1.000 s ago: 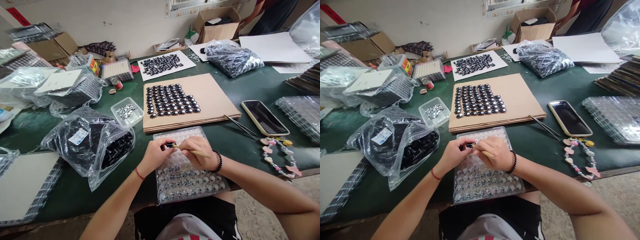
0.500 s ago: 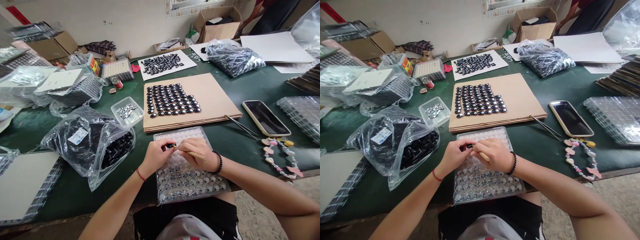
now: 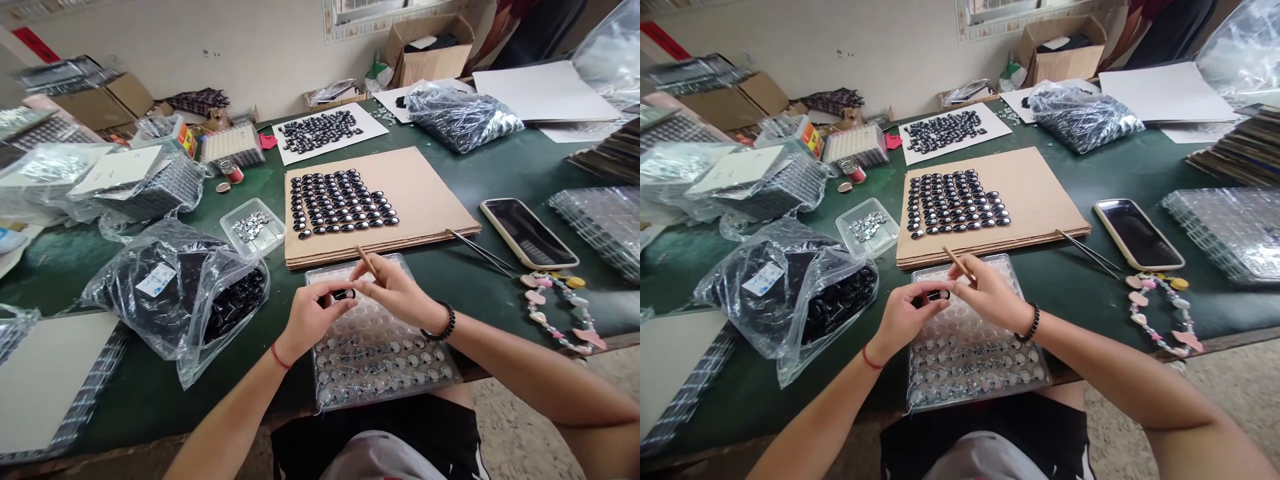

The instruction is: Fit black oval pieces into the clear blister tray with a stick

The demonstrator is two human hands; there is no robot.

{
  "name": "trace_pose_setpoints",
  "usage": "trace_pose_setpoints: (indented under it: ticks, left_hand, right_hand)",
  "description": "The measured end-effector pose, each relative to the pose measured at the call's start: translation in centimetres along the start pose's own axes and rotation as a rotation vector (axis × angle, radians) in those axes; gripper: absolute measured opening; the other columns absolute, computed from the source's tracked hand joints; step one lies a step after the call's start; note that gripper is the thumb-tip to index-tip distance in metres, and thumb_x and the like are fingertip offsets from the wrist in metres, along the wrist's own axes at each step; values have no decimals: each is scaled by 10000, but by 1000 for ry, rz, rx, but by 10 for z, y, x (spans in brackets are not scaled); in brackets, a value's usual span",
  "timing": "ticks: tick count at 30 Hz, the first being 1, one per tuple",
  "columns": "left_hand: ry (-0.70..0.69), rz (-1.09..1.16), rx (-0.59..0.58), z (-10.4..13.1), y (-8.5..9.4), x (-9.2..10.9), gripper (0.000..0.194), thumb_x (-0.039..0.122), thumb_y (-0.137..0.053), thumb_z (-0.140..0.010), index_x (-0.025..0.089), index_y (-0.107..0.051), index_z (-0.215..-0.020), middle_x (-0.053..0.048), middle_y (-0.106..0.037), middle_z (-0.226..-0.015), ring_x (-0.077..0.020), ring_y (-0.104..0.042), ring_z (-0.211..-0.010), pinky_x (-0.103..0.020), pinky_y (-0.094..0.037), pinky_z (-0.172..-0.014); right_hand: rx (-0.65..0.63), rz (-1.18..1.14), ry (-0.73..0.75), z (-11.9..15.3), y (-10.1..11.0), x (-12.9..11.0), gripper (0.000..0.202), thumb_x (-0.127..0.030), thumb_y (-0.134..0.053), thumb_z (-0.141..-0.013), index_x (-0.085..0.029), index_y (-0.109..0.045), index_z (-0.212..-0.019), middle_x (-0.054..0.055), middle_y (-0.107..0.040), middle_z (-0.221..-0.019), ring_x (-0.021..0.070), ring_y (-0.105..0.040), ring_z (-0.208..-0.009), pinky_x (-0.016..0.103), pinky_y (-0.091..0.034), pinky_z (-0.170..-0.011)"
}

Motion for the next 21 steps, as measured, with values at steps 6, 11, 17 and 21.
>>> trace_pose_setpoints:
  ticks: [6, 11, 17, 21]
  left_hand:
    - [-114, -84, 63, 2, -3, 3, 248, 358, -645, -692, 212, -683, -889, -23, -641, -691, -80, -399, -473, -199, -360, -468]
    - [-151, -164, 66, 5, -8, 2, 250, 353, -649, -690, 226, -680, -903, -18, -639, -656, -91, -437, -474, -206, -376, -483]
    - [-160, -136, 38, 6, -6, 6, 234, 344, -633, -708, 206, -664, -894, 7, -594, -593, -77, -386, -448, -198, -339, -459]
    - [-186, -119, 51, 8, -1, 13, 192, 273, -524, -799, 200, -637, -936, -18, -640, -750, -83, -453, -505, -204, -369, -521]
  right_hand:
    - [-122, -104, -152, -3, -9, 8, 152, -193, -609, -716, -149, -540, -845, 44, -599, -819, 132, -589, -749, 235, -504, -594]
    - [-127, -89, -78, -1, -12, 10, 158, -84, -558, -690, -163, -511, -819, 13, -561, -771, 105, -566, -667, 205, -487, -528]
    - [-31, -52, 28, 5, -13, 1, 125, -108, -542, -731, -173, -468, -808, -15, -495, -749, 42, -458, -496, 150, -384, -398]
    - [1, -57, -16, 1, -12, 2, 137, -191, -633, -707, -155, -522, -778, 3, -548, -730, 65, -504, -538, 148, -378, -392]
Point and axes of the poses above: each hand's wrist, its own z-axis away from the middle knuckle, its own y-axis out of the back of the hand, x = y × z, the point moved 4 cm from there along -z, towards the middle knuckle
